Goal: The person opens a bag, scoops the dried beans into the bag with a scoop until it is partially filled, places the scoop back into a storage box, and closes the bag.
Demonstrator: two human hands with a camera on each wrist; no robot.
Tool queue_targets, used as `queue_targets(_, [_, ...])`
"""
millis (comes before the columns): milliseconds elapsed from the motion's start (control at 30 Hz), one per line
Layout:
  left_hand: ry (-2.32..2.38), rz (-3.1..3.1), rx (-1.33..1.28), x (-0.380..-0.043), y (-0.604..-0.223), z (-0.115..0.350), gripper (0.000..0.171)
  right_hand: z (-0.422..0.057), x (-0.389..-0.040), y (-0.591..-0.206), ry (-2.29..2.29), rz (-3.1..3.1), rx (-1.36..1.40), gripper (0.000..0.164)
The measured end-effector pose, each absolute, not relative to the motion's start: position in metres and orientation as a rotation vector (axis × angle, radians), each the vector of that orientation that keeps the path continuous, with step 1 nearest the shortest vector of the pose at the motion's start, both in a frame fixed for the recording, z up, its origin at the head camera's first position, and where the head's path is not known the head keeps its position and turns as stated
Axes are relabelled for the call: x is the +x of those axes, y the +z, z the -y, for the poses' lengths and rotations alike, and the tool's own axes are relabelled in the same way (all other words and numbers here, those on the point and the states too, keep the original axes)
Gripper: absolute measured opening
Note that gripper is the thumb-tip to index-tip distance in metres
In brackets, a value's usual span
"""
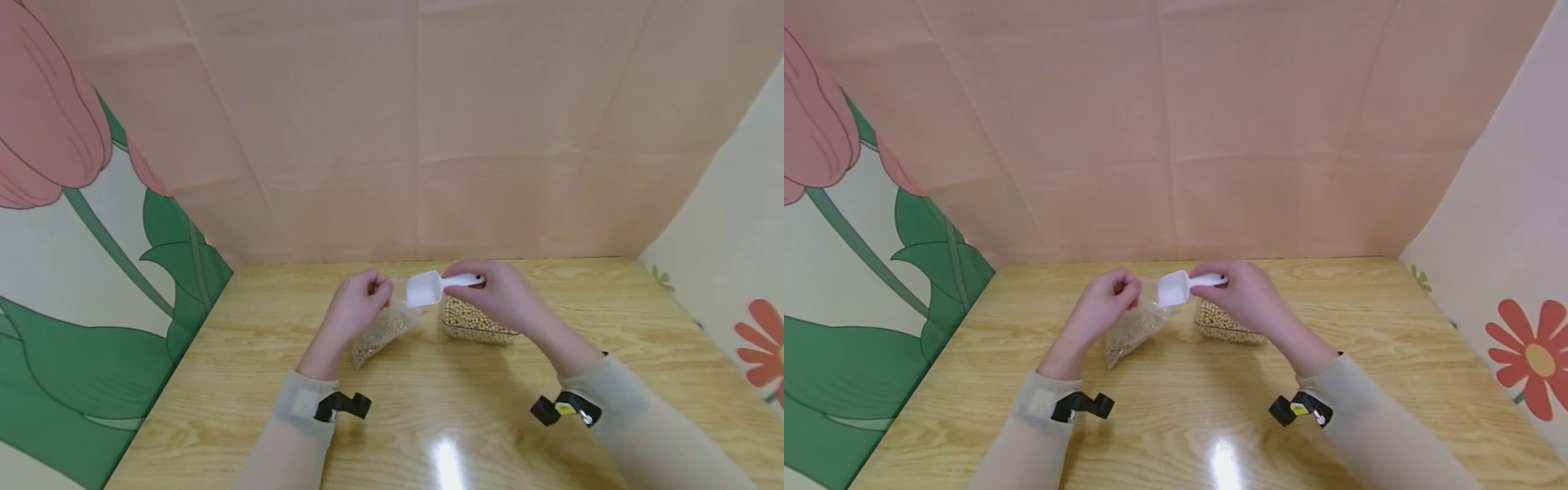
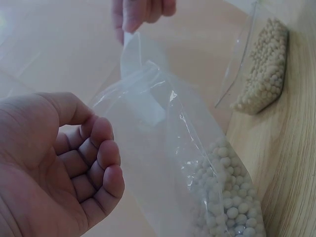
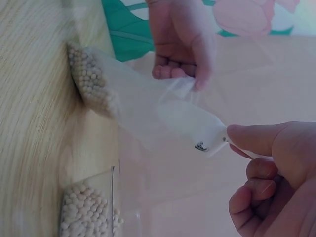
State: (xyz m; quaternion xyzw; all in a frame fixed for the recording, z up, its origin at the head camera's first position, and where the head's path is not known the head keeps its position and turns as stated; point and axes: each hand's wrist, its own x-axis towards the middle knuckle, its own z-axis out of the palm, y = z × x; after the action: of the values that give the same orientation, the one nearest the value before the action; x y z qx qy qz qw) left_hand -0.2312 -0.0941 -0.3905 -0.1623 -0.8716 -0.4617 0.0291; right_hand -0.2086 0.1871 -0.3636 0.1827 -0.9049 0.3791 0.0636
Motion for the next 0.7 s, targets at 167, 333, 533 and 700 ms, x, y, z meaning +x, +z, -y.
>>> queue_targets(167, [-1.432,2.691,-0.503,-0.229,-0.39,0.096,0.026,-0.209,-0.203,-0.373,1.319,2.724,0.464,0.031])
queue_targets(333, [-1.457,2.696,-0.51,-0.226,-0.388,0.098,0.027,-0.232,-0.196,-0.379,1.419,2.722,0.341,0.036])
queue_targets(533, [-1.475,2.708,-0.513,-0.223,-0.386,0.099,0.028,-0.258,-0.19,-0.379,1.302,2.777,0.308,0.038])
queue_targets(700, [-1.489,2.704,-0.515,-0.223,-0.387,0.098,0.029,-0.277,-0.186,-0.375,1.139,2.823,0.323,0.034])
